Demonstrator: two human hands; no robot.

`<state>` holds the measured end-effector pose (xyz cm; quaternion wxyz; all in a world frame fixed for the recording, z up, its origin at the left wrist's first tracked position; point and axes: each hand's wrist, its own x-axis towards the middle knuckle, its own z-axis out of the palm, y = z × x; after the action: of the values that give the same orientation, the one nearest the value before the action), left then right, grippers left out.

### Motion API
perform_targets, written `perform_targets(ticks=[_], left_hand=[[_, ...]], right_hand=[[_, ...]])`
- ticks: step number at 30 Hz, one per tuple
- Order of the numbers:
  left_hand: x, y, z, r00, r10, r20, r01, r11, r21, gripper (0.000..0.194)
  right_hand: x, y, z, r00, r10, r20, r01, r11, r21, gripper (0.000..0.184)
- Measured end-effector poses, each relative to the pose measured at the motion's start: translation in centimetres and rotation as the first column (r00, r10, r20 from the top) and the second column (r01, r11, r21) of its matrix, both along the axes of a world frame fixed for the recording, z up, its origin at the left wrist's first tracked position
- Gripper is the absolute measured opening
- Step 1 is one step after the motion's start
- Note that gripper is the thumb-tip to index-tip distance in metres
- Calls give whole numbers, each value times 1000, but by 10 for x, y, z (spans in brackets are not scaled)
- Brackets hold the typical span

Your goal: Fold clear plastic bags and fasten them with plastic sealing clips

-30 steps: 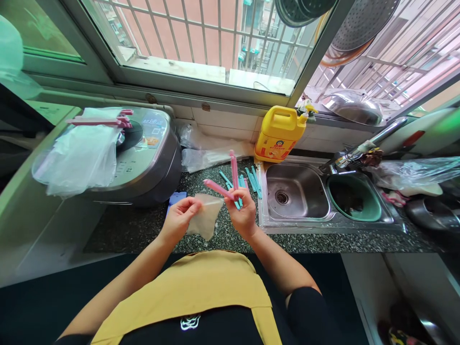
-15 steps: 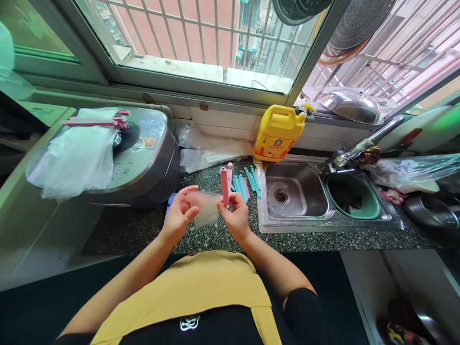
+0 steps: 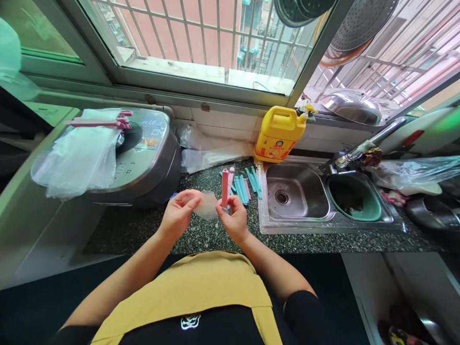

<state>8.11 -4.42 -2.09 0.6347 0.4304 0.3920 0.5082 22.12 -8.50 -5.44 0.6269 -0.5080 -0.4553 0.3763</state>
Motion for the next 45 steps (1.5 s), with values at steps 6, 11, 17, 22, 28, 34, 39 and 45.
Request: perform_targets(ticks=[6,11,17,22,28,34,39,45], left_hand=[[-1,1,0,995,37,-93,-27,994,105,28],[-2,-2,9,962,2,-272,68,967,245,24],[-5,3,-3,974,-91,-206,121,983,137,39],[-6,6,-17,989,-79,-123,74,996,-46,43],[-12,7,-7,986,11,-167,-11,1000,3,33],[-14,9,-2,982,15,-191,-10,1000,23,30],[-14,8,0,980,-35,-198,43,998,34,30],[-13,7,2,973,-86,-214,95,995,32,33]], right_hand=[[3,3,7,1000,27,-10,-26,998,49,23],[10,12,24,999,53,-3,-52,992,116,27],[6,17,37,999,-6,-39,10,993,122,21],[10,19,35,999,11,-37,-6,993,120,24],[39,15,25,968,14,252,-44,992,115,16],[55,4,27,936,121,330,-165,980,108,9],[60,0,25,926,151,347,-189,979,79,7],[58,2,28,950,206,235,-218,976,25,10]])
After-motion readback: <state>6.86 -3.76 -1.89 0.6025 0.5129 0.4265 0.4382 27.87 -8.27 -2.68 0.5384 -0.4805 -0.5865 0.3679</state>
